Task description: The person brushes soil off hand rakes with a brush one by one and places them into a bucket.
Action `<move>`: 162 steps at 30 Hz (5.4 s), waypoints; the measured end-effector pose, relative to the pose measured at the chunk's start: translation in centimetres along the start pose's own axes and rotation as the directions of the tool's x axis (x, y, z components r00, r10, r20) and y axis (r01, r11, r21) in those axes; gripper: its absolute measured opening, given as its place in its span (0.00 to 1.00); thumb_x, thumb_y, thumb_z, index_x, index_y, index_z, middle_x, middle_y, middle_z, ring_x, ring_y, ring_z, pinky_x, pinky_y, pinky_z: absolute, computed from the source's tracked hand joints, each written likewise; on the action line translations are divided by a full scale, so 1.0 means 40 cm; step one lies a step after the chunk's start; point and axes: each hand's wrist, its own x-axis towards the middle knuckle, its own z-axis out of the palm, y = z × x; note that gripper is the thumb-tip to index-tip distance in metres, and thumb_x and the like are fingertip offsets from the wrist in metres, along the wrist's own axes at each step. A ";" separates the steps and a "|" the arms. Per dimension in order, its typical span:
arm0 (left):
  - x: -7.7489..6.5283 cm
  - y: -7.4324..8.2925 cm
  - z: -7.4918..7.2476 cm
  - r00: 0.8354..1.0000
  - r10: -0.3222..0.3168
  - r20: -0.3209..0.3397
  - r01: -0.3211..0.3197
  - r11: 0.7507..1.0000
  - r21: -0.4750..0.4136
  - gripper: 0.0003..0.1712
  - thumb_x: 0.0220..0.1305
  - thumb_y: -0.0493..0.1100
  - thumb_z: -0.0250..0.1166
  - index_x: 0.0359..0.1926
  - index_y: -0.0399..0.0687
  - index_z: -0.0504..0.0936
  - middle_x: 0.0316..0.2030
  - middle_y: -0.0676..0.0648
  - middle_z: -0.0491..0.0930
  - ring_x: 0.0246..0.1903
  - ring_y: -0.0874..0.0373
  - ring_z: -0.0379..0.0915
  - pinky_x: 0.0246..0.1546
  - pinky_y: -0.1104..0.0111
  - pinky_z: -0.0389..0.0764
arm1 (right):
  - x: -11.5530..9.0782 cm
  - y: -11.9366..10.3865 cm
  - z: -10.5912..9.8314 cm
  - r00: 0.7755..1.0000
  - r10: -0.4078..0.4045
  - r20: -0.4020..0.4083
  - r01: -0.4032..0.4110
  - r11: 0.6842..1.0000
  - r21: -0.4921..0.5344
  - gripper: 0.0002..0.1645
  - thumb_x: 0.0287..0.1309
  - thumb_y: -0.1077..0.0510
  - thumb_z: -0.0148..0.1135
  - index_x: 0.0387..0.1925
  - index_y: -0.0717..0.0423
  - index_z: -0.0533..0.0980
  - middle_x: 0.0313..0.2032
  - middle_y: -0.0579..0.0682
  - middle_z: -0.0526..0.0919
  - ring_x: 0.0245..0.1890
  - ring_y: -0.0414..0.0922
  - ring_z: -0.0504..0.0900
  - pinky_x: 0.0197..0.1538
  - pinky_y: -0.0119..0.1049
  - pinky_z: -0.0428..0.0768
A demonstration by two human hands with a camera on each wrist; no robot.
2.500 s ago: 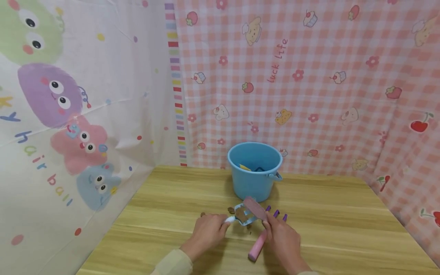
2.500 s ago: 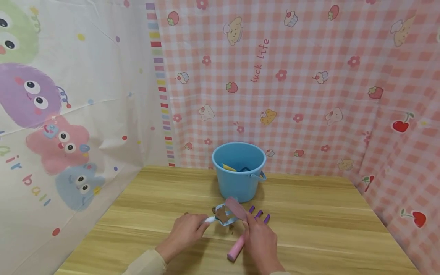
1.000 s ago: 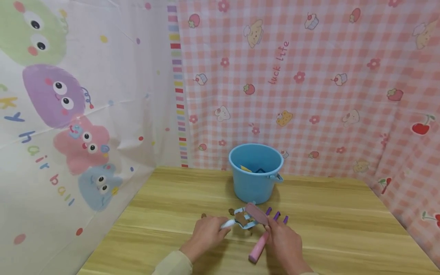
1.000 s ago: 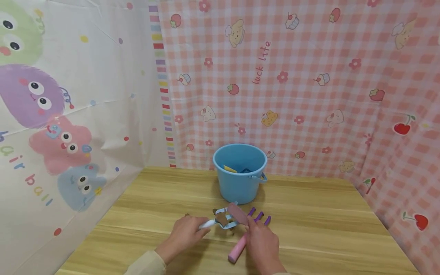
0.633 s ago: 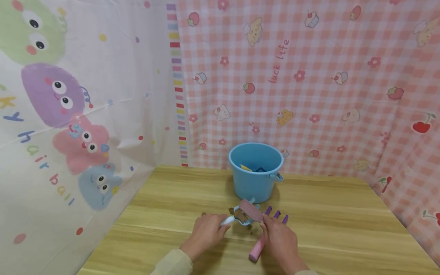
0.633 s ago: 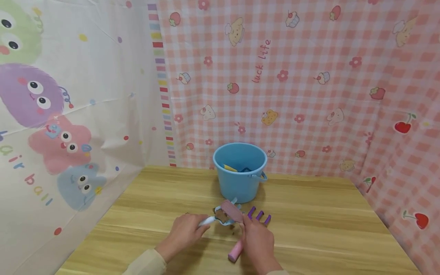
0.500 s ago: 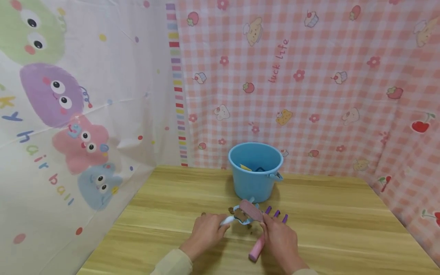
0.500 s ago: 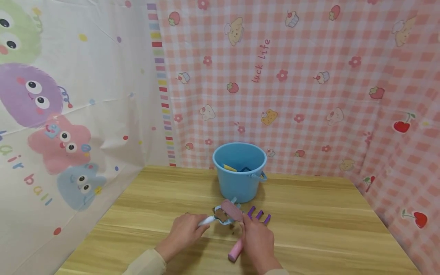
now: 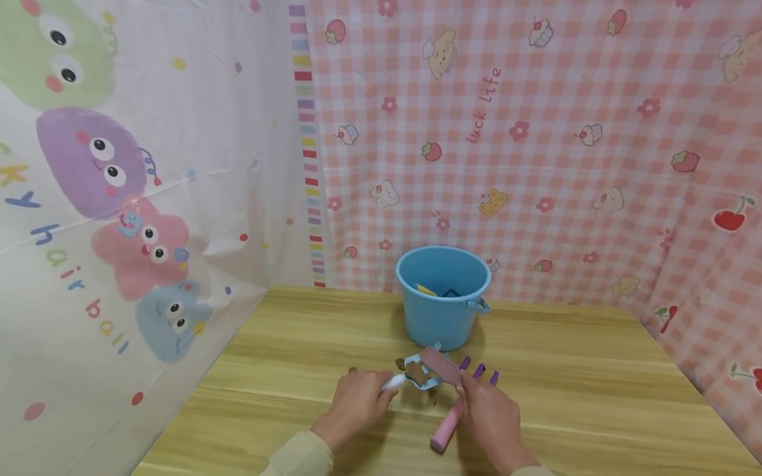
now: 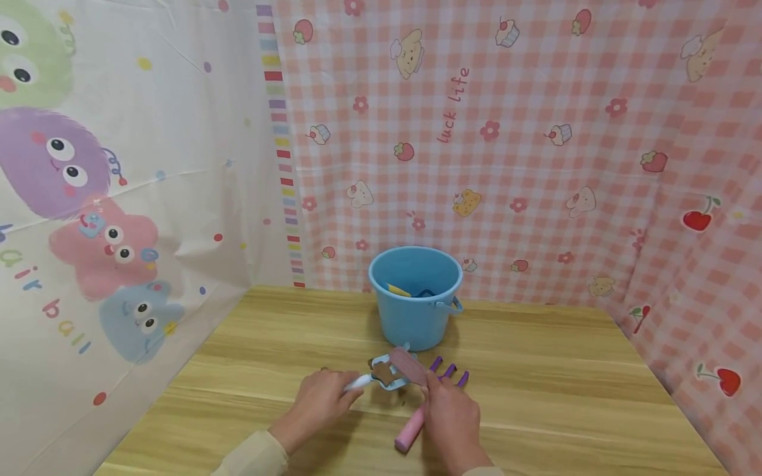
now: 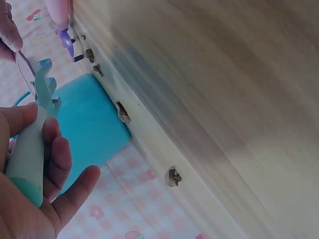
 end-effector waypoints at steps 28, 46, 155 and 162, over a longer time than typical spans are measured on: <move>0.007 0.005 -0.005 1.000 0.004 -0.018 -0.002 0.996 0.093 0.15 0.61 0.48 0.69 0.24 0.54 0.73 0.15 0.58 0.67 0.15 0.62 0.62 0.13 0.69 0.61 | 0.021 0.000 -0.018 0.996 0.015 0.089 -0.017 1.000 0.026 0.12 0.60 0.57 0.67 0.46 0.53 0.83 0.30 0.54 0.84 0.23 0.53 0.81 0.23 0.47 0.76; 0.007 0.004 -0.014 0.999 0.030 -0.019 -0.029 0.996 0.081 0.17 0.61 0.47 0.69 0.21 0.55 0.70 0.15 0.59 0.66 0.14 0.65 0.59 0.14 0.71 0.60 | 0.023 -0.027 -0.033 0.997 -0.002 0.079 -0.008 0.992 0.124 0.17 0.62 0.54 0.66 0.52 0.52 0.82 0.39 0.54 0.87 0.33 0.58 0.85 0.28 0.53 0.79; 0.000 -0.017 -0.009 0.996 -0.084 0.021 0.086 0.994 -0.068 0.20 0.65 0.45 0.65 0.18 0.55 0.68 0.12 0.60 0.62 0.13 0.66 0.56 0.14 0.71 0.60 | -0.023 -0.022 -0.010 0.998 -0.057 -0.020 0.056 0.998 -0.012 0.11 0.58 0.57 0.69 0.44 0.51 0.81 0.31 0.52 0.84 0.25 0.54 0.82 0.23 0.49 0.76; -0.002 -0.017 -0.010 0.996 -0.088 0.019 0.089 0.995 -0.054 0.20 0.65 0.45 0.65 0.18 0.56 0.69 0.13 0.60 0.62 0.14 0.66 0.57 0.14 0.70 0.60 | -0.019 -0.018 -0.010 0.999 -0.041 -0.008 0.041 0.999 -0.009 0.10 0.58 0.57 0.68 0.42 0.53 0.81 0.29 0.52 0.83 0.22 0.53 0.81 0.21 0.47 0.75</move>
